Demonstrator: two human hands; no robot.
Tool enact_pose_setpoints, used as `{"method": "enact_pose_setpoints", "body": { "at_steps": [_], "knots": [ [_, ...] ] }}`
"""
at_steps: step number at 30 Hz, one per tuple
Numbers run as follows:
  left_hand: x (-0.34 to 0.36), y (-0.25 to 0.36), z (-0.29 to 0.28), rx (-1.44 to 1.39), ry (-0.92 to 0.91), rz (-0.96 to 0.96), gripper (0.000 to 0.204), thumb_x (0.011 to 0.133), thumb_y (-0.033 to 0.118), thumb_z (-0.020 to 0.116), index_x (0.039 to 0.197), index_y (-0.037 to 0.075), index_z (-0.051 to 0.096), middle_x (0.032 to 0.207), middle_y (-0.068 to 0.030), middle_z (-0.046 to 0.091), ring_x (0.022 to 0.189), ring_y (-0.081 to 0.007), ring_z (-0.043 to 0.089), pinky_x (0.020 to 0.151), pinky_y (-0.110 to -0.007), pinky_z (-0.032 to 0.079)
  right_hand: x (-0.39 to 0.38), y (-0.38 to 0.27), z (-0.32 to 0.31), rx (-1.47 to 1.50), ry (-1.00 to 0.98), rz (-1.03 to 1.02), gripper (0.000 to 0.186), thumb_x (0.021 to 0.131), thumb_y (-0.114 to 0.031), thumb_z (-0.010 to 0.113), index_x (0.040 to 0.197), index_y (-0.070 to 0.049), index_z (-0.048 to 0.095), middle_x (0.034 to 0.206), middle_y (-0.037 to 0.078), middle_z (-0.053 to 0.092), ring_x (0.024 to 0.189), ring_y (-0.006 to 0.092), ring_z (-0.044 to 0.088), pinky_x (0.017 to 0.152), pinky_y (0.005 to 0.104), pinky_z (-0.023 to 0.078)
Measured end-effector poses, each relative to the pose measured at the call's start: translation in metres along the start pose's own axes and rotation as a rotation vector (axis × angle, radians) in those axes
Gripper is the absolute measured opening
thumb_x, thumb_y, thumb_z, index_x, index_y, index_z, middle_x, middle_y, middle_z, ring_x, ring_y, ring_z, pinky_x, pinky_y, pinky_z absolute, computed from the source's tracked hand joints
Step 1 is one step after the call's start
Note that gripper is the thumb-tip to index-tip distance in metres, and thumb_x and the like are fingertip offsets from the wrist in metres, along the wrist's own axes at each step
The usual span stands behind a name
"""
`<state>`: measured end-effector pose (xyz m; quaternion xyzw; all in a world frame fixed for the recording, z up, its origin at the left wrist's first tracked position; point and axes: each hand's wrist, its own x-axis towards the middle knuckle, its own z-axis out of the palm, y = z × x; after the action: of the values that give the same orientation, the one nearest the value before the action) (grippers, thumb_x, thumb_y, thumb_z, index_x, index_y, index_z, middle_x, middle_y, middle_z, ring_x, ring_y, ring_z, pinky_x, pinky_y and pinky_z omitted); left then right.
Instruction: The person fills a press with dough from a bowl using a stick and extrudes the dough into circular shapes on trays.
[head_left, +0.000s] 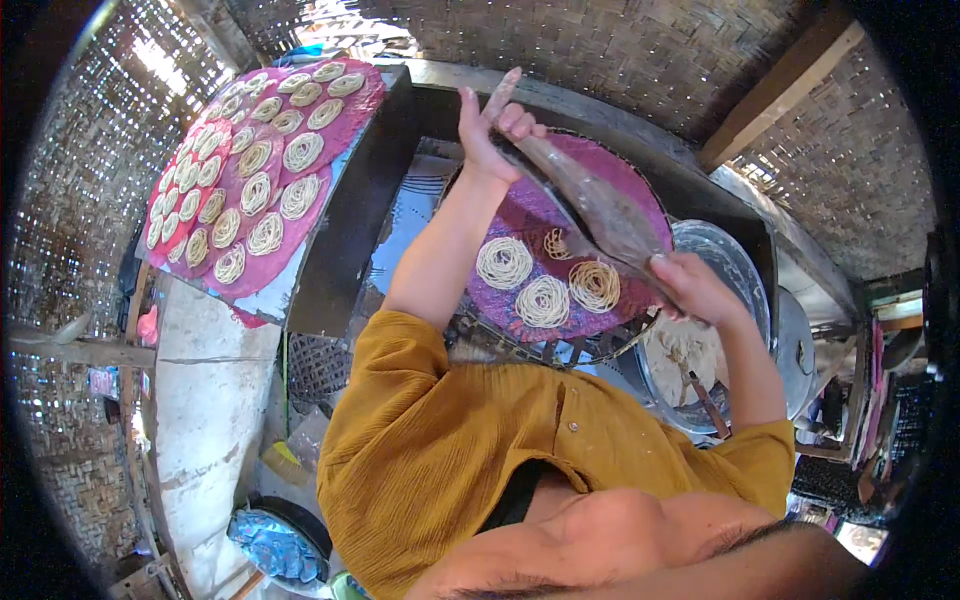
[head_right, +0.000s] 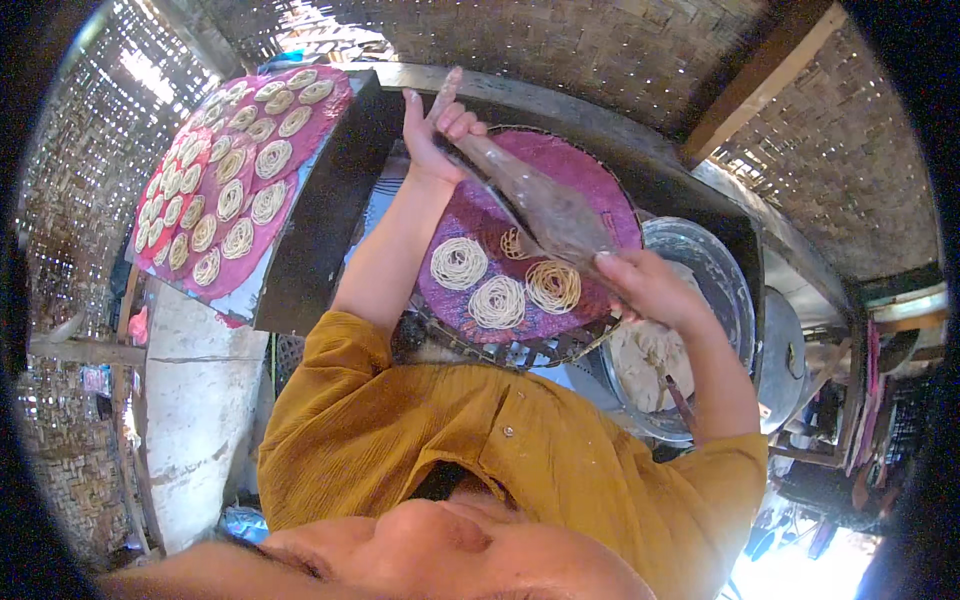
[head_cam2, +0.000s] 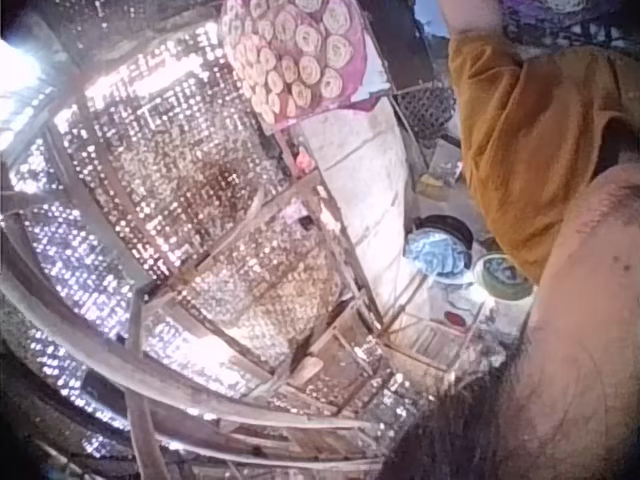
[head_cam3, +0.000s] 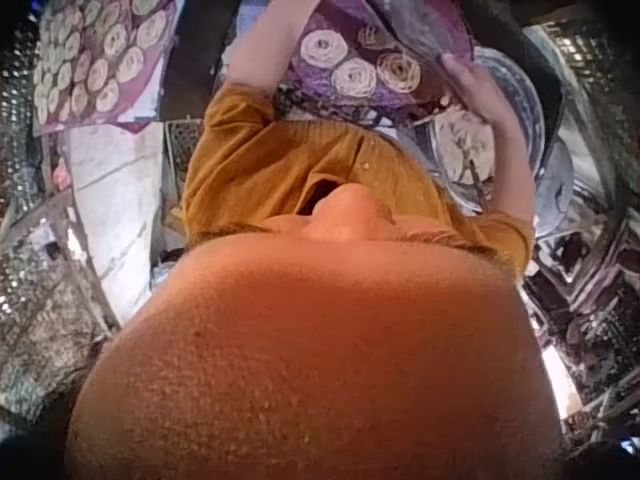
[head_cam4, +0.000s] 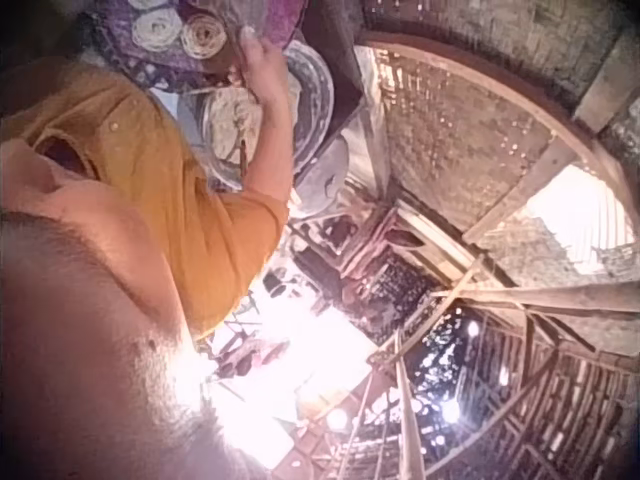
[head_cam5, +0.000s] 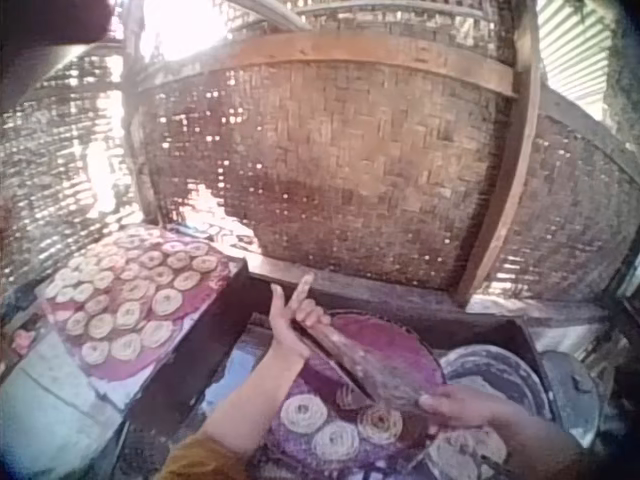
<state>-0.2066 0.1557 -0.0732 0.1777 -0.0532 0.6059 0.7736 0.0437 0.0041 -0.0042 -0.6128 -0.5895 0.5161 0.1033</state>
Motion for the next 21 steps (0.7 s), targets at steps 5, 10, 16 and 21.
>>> {"method": "enact_pose_setpoints", "body": {
  "at_steps": [5, 10, 16, 21],
  "knots": [
    [0.016, 0.020, 0.027, 0.005, -0.053, 0.084, 0.066, 0.082, 0.063, 0.025, 0.115, 0.009, 0.045, 0.048, 0.0055, 0.033, 0.044, -0.0093, 0.037, 0.054, -0.027, 0.037, 0.001, -0.014, -0.002, -0.074, 0.122, -0.102, 0.043, 0.082, -0.042, 0.048, 0.071, -0.002, 0.052, 0.053, 0.003, 0.048, 0.045, 0.0097, 0.046, 0.041, 0.0239, 0.037],
    [-0.002, 0.026, 0.039, 0.038, -0.108, 0.063, 0.065, 0.082, 0.062, 0.026, 0.112, 0.009, 0.049, 0.047, 0.0063, 0.030, 0.044, -0.0091, 0.036, 0.057, -0.027, 0.037, -0.015, -0.019, 0.005, -0.047, 0.088, -0.113, 0.039, 0.080, -0.040, 0.051, 0.072, -0.002, 0.053, 0.054, 0.002, 0.049, 0.045, 0.0101, 0.047, 0.042, 0.0244, 0.038],
    [0.004, 0.016, 0.047, -0.040, -0.186, 0.029, 0.063, 0.082, 0.061, 0.030, 0.109, 0.010, 0.053, 0.047, 0.0062, 0.030, 0.044, -0.0093, 0.036, 0.058, -0.028, 0.038, -0.025, -0.022, -0.009, -0.170, 0.221, -0.168, 0.044, 0.077, -0.040, 0.055, 0.092, 0.001, 0.058, 0.058, 0.006, 0.052, 0.047, 0.0112, 0.047, 0.044, 0.0262, 0.038],
    [0.007, 0.041, 0.056, -0.021, -0.182, 0.054, 0.066, 0.083, 0.060, 0.021, 0.111, 0.008, 0.050, 0.046, 0.0070, 0.031, 0.042, -0.0097, 0.035, 0.055, -0.029, 0.036, -0.012, -0.031, 0.002, -0.250, 0.241, -0.232, 0.050, 0.077, -0.042, 0.054, 0.099, 0.003, 0.056, 0.065, 0.013, 0.056, 0.054, 0.0166, 0.052, 0.054, 0.0316, 0.043]
  ]
}}
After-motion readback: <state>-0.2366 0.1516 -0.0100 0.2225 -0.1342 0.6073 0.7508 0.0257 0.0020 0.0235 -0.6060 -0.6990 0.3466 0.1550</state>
